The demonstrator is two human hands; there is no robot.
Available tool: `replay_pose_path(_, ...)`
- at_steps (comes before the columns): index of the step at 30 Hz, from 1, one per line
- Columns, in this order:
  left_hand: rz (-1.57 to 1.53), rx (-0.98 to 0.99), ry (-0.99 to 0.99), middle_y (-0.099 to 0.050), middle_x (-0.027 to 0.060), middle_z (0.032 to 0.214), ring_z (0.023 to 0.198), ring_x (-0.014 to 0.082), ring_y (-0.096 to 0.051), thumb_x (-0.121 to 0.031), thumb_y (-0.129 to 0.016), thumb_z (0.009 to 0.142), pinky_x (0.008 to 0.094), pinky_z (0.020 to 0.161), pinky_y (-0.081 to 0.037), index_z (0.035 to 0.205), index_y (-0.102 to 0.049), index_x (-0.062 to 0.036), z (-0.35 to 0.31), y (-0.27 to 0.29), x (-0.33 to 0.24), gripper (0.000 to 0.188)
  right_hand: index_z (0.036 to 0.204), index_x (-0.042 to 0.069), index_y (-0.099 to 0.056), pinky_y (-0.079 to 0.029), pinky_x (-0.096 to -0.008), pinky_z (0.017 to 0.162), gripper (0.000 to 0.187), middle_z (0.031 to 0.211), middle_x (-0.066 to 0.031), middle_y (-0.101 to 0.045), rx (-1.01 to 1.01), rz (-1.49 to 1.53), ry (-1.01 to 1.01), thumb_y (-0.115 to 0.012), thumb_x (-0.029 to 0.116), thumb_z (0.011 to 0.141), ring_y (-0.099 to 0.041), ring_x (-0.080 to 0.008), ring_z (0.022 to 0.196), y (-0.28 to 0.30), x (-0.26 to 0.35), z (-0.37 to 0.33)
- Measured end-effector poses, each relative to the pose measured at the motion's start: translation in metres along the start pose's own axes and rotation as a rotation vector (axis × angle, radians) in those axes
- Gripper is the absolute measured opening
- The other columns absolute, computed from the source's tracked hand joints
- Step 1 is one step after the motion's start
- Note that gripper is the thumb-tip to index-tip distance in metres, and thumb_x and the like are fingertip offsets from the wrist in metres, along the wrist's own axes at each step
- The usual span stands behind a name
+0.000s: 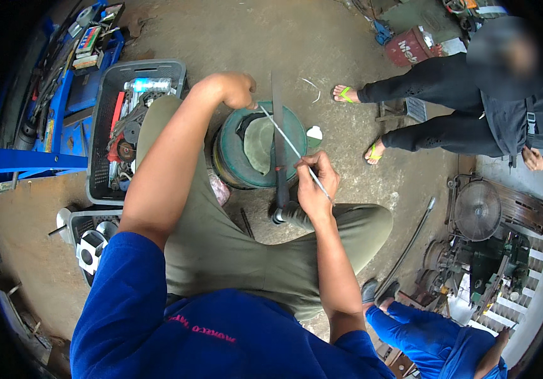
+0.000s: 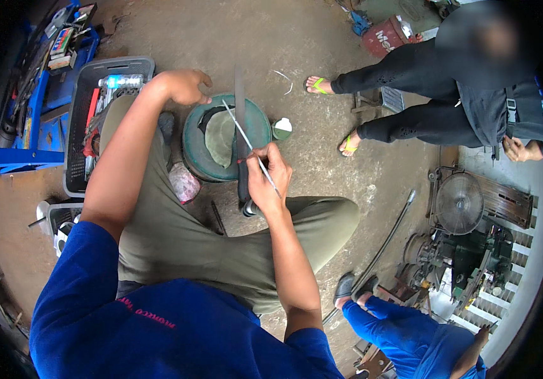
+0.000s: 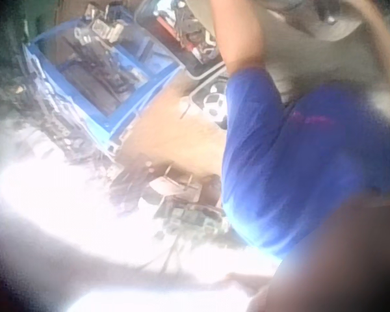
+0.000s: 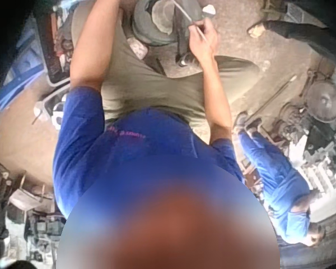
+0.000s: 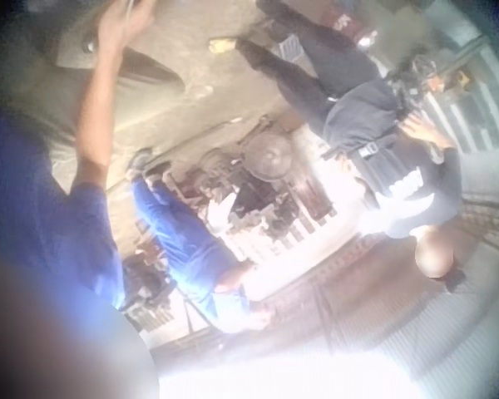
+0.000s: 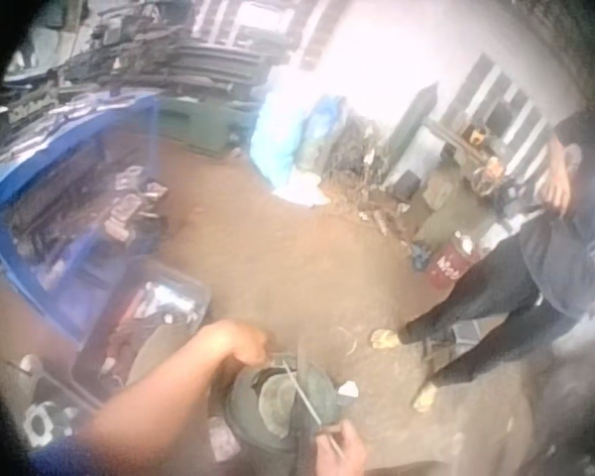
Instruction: The person sits cross-legged on the floor and uses a metal file to sharpen a long metal rod. They repeatedly rub the file along the rod's edge while holding it steady with the other hand. The person occasionally pauses to inspect the rod's edge before resuming the filing motion.
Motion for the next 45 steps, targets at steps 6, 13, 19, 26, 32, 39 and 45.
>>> replay_pose_path(6, 0.045, 0.036, 0.031, -0.055, 0.0195, 0.141, 0.130, 0.0367, -0.052, -0.045, -0.070, 0.085, 0.0415, 0.107, -0.042, 0.138, -0.056, -0.0065, -0.004, 0.003, -0.001, 0.067, 0.081, 0.000, -0.056, -0.051, -0.0346, 0.061, 0.010, 0.073, -0.0142, -0.067, -0.011, 0.019, -0.027, -0.065, 0.004, 0.084, -0.067, -0.0205, 0.064, 0.000, -0.007, 0.000)
replay_pose_path(13, 0.043, 0.074, 0.036, -0.054, 0.0193, 0.142, 0.131, 0.0361, -0.051, -0.048, -0.071, 0.084, 0.0412, 0.108, -0.041, 0.137, -0.058, -0.0091, 0.011, 0.000, -0.004, 0.067, 0.081, -0.001, -0.055, -0.053, -0.0324, 0.063, 0.010, 0.076, -0.0149, -0.070, -0.012, 0.068, -0.053, -0.064, 0.003, 0.084, -0.070, -0.0194, 0.068, -0.001, -0.005, -0.003)
replay_pose_path(19, 0.048, 0.088, -0.015, -0.056, 0.0189, 0.140, 0.129, 0.0362, -0.052, -0.048, -0.070, 0.084, 0.0412, 0.108, -0.042, 0.135, -0.059, -0.0097, 0.022, -0.004, -0.004, 0.065, 0.080, -0.001, -0.055, -0.053, -0.0322, 0.064, 0.009, 0.076, -0.0142, -0.070, -0.011, 0.116, -0.075, -0.064, 0.002, 0.083, -0.069, -0.0196, 0.068, -0.001, -0.008, -0.004)
replay_pose_path(26, 0.049, 0.093, -0.002, -0.055, 0.0188, 0.141, 0.131, 0.0364, -0.051, -0.049, -0.070, 0.083, 0.0414, 0.108, -0.041, 0.136, -0.058, -0.0091, 0.022, -0.005, -0.006, 0.067, 0.079, -0.001, -0.055, -0.053, -0.0314, 0.064, 0.011, 0.075, -0.0138, -0.069, -0.002, 0.077, -0.061, -0.065, 0.001, 0.083, -0.069, -0.0183, 0.067, -0.001, -0.010, -0.005)
replay_pose_path(32, 0.060, 0.073, 0.013, -0.055, 0.0191, 0.141, 0.131, 0.0365, -0.051, -0.050, -0.070, 0.083, 0.0412, 0.109, -0.041, 0.138, -0.057, -0.0082, 0.016, -0.003, -0.005, 0.070, 0.082, 0.001, -0.059, -0.043, -0.0255, 0.053, 0.008, 0.062, -0.0046, -0.060, -0.070, 0.099, -0.010, -0.066, 0.004, 0.086, -0.050, -0.0048, 0.058, 0.000, -0.007, -0.005)
replay_pose_path(39, 0.049, 0.078, 0.019, -0.054, 0.0196, 0.142, 0.131, 0.0365, -0.051, -0.052, -0.071, 0.082, 0.0418, 0.109, -0.041, 0.138, -0.057, -0.0087, 0.013, -0.003, -0.004, 0.072, 0.082, 0.001, -0.059, -0.043, -0.0257, 0.054, 0.007, 0.064, -0.0048, -0.060, -0.054, 0.103, -0.020, -0.064, 0.004, 0.086, -0.051, -0.0054, 0.058, -0.002, -0.006, -0.006)
replay_pose_path(45, 0.074, 0.053, 0.012, -0.056, 0.0203, 0.140, 0.130, 0.0368, -0.052, -0.052, -0.071, 0.082, 0.0416, 0.109, -0.041, 0.138, -0.057, -0.0090, 0.013, -0.003, -0.007, 0.072, 0.080, -0.001, -0.056, -0.053, -0.0320, 0.065, 0.008, 0.076, -0.0141, -0.070, -0.002, 0.075, -0.034, -0.062, 0.001, 0.084, -0.070, -0.0185, 0.069, -0.002, -0.008, -0.007)
Point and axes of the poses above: each hand's wrist, its own z-axis towards the middle knuckle, its own y-axis out of the back of the hand, x = y × z, the point moved 3 cm from there along z, towards the middle knuckle
